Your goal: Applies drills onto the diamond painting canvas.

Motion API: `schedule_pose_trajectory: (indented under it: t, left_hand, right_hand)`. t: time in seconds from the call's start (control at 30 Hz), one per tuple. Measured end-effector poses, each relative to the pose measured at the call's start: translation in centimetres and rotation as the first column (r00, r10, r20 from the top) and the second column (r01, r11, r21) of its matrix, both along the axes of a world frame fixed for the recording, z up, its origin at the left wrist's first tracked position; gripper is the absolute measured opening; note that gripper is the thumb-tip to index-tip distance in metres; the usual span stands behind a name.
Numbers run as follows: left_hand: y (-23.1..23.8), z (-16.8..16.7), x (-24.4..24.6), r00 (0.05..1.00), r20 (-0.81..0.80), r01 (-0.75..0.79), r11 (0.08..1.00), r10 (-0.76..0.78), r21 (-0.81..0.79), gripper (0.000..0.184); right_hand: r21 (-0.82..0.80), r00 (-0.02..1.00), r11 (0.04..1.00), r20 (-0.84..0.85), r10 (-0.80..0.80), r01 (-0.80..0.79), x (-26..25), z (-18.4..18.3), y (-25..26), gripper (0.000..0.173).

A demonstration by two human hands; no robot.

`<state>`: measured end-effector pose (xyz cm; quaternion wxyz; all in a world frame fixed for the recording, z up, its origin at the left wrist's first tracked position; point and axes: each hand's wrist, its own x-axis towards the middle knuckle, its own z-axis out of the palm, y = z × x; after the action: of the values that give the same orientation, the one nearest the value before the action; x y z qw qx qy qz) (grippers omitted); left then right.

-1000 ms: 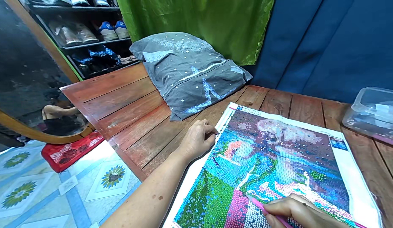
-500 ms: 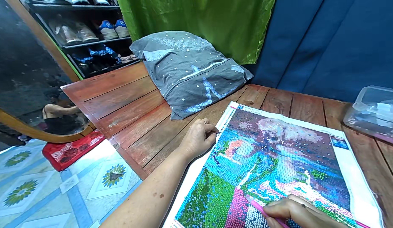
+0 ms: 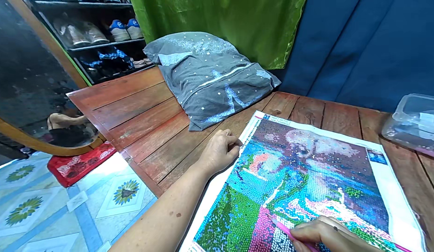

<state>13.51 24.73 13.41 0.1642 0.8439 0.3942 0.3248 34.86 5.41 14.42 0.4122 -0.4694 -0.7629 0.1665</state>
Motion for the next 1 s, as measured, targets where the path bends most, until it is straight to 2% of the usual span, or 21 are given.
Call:
schedule_pose_trajectory:
  t: [1.0]
  left_hand:
    - [0.09,-0.16,-0.03,1.000,0.000,0.003,1.000,-0.003,0.003,0.015]
  right_hand:
    - [0.002,0.999,1.000,0.032,-0.021,0.021,-0.36,0.01,-0.10,0.016]
